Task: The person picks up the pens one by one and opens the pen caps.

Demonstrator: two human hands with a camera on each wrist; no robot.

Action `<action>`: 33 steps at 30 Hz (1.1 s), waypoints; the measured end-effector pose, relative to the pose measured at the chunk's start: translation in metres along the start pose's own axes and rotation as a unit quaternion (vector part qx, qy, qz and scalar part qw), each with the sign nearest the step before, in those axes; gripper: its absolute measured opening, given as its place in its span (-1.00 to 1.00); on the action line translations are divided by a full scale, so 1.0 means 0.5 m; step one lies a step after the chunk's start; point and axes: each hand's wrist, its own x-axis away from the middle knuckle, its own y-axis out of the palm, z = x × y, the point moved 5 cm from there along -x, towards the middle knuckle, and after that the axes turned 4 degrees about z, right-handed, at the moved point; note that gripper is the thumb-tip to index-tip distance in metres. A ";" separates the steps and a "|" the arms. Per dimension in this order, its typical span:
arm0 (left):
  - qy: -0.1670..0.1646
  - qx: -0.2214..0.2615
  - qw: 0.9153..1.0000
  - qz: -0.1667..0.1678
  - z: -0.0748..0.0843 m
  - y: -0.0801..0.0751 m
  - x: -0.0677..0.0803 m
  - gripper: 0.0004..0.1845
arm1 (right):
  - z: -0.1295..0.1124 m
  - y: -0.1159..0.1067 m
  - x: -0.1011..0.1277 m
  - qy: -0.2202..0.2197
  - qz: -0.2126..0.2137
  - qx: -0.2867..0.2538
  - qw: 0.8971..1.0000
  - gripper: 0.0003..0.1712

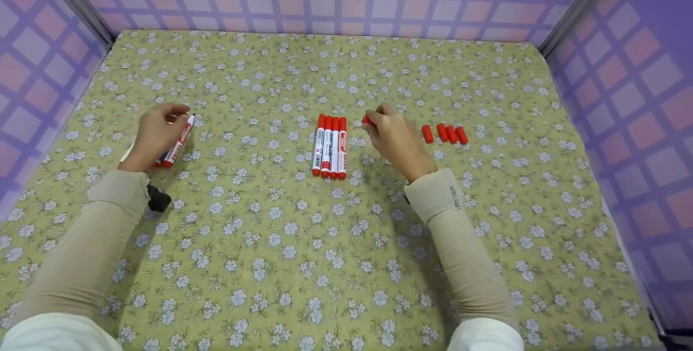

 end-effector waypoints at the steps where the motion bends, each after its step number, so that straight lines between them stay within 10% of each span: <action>1: 0.005 0.000 1.000 -0.005 0.006 0.009 0.001 -0.63 | 0.005 -0.001 0.001 0.003 0.003 0.001 1.000 -0.64; 33: 0.015 0.065 0.967 -0.244 0.160 0.251 0.079 -0.58 | 0.225 -0.041 0.054 0.240 -0.022 -0.111 0.964 -0.52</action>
